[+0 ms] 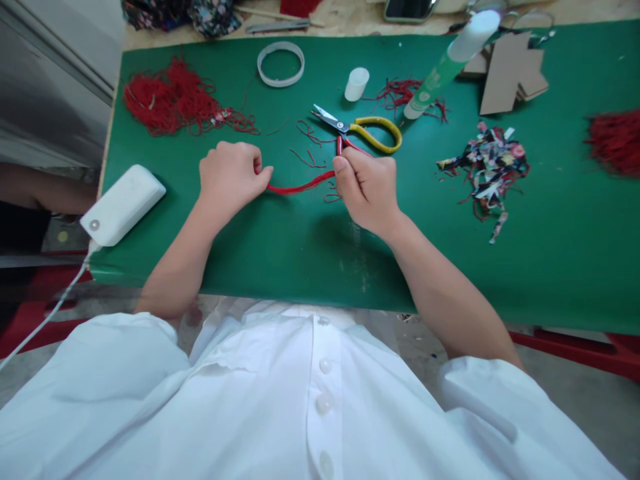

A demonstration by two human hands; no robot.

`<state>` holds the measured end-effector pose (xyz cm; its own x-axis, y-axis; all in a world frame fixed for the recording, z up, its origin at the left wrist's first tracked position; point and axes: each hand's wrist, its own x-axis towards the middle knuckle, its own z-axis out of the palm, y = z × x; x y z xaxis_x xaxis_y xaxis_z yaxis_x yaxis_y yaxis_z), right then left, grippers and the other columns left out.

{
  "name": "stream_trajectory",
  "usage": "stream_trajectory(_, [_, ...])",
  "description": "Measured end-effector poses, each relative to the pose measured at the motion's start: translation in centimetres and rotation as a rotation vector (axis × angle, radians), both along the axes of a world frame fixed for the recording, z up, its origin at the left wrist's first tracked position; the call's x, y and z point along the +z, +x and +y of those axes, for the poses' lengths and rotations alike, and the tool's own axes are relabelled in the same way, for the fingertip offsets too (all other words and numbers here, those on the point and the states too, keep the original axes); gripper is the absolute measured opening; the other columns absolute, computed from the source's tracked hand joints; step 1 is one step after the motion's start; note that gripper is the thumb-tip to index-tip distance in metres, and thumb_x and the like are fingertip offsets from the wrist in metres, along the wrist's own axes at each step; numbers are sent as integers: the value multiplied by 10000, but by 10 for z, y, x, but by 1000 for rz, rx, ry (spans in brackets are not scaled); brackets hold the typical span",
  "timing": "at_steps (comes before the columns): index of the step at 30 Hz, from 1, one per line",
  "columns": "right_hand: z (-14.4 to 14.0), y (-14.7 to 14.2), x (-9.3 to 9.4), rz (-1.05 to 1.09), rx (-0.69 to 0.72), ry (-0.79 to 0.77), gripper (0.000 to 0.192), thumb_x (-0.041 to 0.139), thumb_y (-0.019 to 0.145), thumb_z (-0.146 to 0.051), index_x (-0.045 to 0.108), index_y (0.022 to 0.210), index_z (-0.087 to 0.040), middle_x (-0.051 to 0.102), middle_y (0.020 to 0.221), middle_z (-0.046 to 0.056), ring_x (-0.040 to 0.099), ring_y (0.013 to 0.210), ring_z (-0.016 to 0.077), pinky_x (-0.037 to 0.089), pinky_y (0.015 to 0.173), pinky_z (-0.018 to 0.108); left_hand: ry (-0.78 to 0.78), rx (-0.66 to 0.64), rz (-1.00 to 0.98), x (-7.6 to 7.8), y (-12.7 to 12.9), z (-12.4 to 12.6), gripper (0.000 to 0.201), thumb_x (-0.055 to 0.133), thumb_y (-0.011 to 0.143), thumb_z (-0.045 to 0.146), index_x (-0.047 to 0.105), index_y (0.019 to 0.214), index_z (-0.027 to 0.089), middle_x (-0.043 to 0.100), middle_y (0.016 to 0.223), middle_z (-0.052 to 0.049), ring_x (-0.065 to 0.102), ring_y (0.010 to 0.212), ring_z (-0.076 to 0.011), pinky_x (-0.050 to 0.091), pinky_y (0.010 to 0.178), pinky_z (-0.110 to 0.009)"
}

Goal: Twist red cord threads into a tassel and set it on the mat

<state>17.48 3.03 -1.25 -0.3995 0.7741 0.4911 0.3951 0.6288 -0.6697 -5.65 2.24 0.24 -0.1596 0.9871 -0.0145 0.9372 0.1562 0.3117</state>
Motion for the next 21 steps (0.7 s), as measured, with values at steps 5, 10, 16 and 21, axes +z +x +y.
stream_trajectory(5, [0,2,-1,-108,11,-21,586,175,1015,-615,467,693,-221,418,550,-17,475,542,112,392,601,269,300,-231,-400,-24,-18,9,297,696,742,483,539,677,240,615,743,-73,552,1114,-299,433,854,-375])
stream_trajectory(10, [-3,2,-2,-200,29,63,588,147,1020,-596,488,725,-218,435,562,-8,469,544,119,356,595,269,248,-452,-584,-1,17,-5,377,526,887,604,612,833,241,663,866,-47,591,994,-204,425,871,-353])
stream_trajectory(16, [-7,0,-3,-224,73,134,571,187,1029,-539,488,676,-207,475,552,3,476,544,123,373,601,280,95,-580,-876,-2,54,-28,619,272,929,700,601,790,195,663,831,-62,629,850,-169,481,795,-346])
stream_trajectory(21, [-8,-2,-4,-143,53,107,577,222,1027,-561,482,655,-206,474,539,-8,489,548,112,390,620,271,-131,-529,-1104,-9,59,-30,634,301,894,745,523,665,196,489,562,-7,531,576,-132,475,616,-324])
